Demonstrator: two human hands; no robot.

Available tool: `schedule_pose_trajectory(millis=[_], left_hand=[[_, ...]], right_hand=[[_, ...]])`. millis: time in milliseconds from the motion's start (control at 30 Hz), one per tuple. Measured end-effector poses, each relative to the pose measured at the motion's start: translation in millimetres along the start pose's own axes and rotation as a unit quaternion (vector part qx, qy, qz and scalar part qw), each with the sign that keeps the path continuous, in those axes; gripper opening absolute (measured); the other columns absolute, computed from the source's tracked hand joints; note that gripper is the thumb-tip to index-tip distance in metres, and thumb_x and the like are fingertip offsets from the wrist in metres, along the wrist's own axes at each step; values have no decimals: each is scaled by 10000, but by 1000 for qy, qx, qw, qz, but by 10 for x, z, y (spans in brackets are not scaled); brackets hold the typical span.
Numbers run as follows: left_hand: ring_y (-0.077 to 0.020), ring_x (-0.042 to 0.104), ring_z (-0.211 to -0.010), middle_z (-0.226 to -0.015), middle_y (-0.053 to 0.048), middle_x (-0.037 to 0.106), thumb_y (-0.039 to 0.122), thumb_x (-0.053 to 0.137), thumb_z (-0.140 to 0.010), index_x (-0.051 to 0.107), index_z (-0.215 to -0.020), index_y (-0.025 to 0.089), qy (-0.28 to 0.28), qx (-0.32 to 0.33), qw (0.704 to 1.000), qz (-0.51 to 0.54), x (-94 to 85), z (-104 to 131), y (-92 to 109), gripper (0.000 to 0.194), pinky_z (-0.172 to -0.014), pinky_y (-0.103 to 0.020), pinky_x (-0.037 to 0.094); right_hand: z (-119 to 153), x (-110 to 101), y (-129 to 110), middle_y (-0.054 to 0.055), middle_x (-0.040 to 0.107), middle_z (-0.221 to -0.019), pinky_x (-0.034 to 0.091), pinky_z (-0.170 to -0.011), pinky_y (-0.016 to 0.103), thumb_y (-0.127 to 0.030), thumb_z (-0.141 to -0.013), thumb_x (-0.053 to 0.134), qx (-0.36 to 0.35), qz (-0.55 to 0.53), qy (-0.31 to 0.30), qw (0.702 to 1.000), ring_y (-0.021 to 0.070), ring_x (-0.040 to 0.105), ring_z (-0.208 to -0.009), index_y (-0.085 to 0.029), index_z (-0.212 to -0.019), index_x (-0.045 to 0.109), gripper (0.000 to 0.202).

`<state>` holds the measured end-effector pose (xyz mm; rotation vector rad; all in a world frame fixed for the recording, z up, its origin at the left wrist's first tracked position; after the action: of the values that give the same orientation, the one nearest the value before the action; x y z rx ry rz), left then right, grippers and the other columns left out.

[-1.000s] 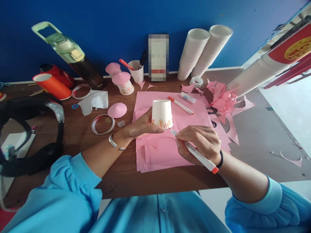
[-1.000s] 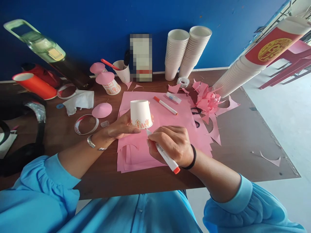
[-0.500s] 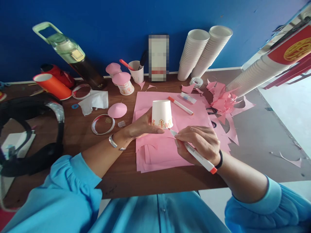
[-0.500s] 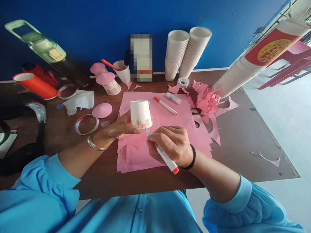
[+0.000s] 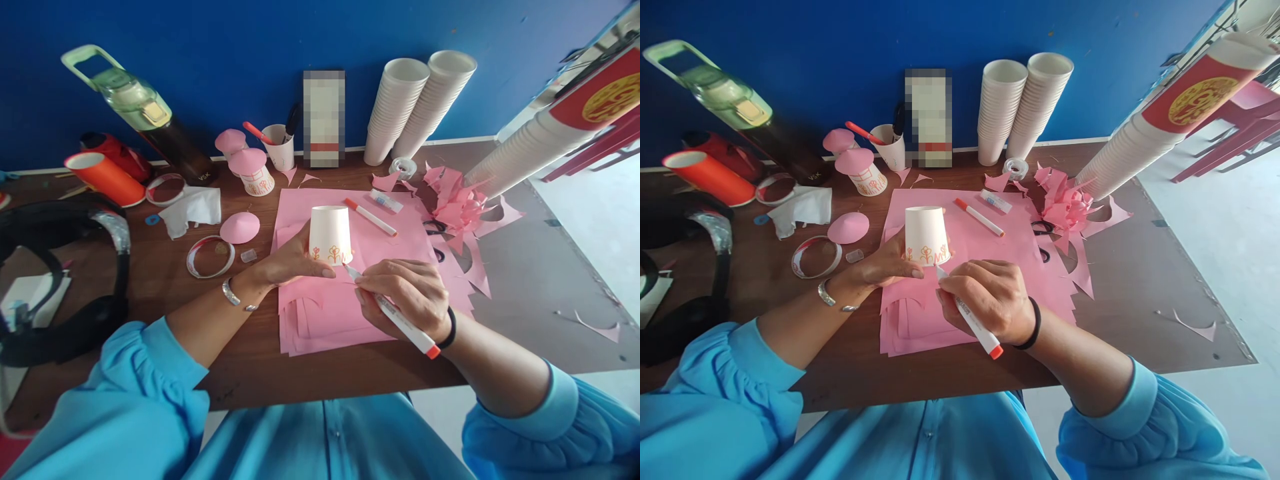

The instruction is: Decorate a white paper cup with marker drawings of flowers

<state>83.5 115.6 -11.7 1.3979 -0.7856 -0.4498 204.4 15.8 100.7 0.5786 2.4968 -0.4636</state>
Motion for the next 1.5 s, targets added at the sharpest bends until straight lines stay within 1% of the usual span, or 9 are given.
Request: schedule_pose_trajectory(millis=[133, 333, 433, 567, 767, 933, 1133, 1300, 1500], left_hand=[[-245, 647, -1035, -1149, -73, 690, 434, 987, -665, 603, -1402, 271, 12, -5, 1000, -1, -13, -9, 1, 847, -877, -384, 527], [-277, 668, -1092, -1191, -86, 699, 422, 980, -676, 579, -1453, 279, 11, -13, 1000, -3, -21, -3, -14, 886, -895, -401, 538], [-292, 682, -1132, -1230, -95, 721, 407, 956, -708, 624, -1414, 268, 17, -2, 1000, -1, -53, 3, -7, 793, -914, -409, 549], [-338, 679, -1243, -1251, -105, 747, 400, 910, -769, 679, -1339, 246, 10, 20, 999, 38, -47, -9, 13, 635, -1035, -479, 542], [-329, 678, -1302, -1244, -73, 768, 331, 894, -794, 648, -1381, 289, 14, 19, 993, 118, -20, -25, 10, 639, -1132, -515, 516], [-322, 713, -1260, -1281, -82, 763, 343, 876, -829, 603, -1457, 310, 16, 10, 992, 127, 18, -9, 71, 685, -1115, -498, 531], [-372, 689, -1323, -1316, -124, 760, 451, 883, -817, 525, -1542, 305, -2, -2, 995, 98, 79, -4, 74, 822, -1114, -525, 534], [-391, 599, -1426, -1397, -138, 720, 459, 871, -818, 533, -1532, 298, -19, 7, 997, 76, 51, -8, 1, 806, -1149, -558, 499], [-426, 500, -1498, -1534, -133, 628, 441, 976, -670, 538, -1541, 316, -11, 2, 999, 45, 17, -13, -57, 983, -1189, -573, 454]], right_hand=[[13, -2, 0, 15, 721, -707, 588, -545, 282, -45, -914, 680, -3, 4, 0, 1000, 149, 685, -567, -172, -976, 625, 152], [17, 5, 0, -5, 717, -727, 600, -571, 271, -78, -943, 653, -3, 3, -4, 1000, 140, 697, -600, -203, -1013, 617, 147], [11, -12, 1, -10, 709, -740, 600, -588, 270, -94, -960, 650, -3, 2, -1, 1000, 136, 687, -609, -207, -1041, 611, 144], [17, -60, 11, 40, 704, -846, 580, -599, 267, -145, -1006, 652, -11, 29, 3, 1000, 147, 688, -684, -169, -1129, 631, 128], [69, -96, 272, 32, 691, -954, 565, -639, 269, -134, -1045, 611, 97, 80, 16, 992, 150, 700, -768, -247, -1290, 649, 273], [88, 40, 377, 116, 697, -1270, 657, -762, 362, -282, -1028, 701, 135, 53, -28, 989, 224, 752, -944, -264, -1467, 536, 469], [93, 61, 369, 80, 711, -1131, 643, -733, 356, -247, -1020, 715, 123, 55, -24, 991, 225, 743, -925, -274, -1414, 550, 428], [99, 54, 344, 45, 717, -1032, 608, -690, 308, -212, -998, 741, 114, 71, -20, 991, 190, 732, -826, -260, -1295, 607, 330], [145, 113, 279, 27, 716, -967, 581, -676, 269, -166, -989, 749, 76, 76, -21, 994, 166, 740, -821, -240, -1187, 619, 248]])
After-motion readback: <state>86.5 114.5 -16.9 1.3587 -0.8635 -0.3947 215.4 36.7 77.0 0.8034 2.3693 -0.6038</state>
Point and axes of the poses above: each hand's wrist, its own z-axis away from the middle knuckle, its own x-axis out of the palm, y = z × x, the point moved 9 cm from there along -z, towards the middle knuckle
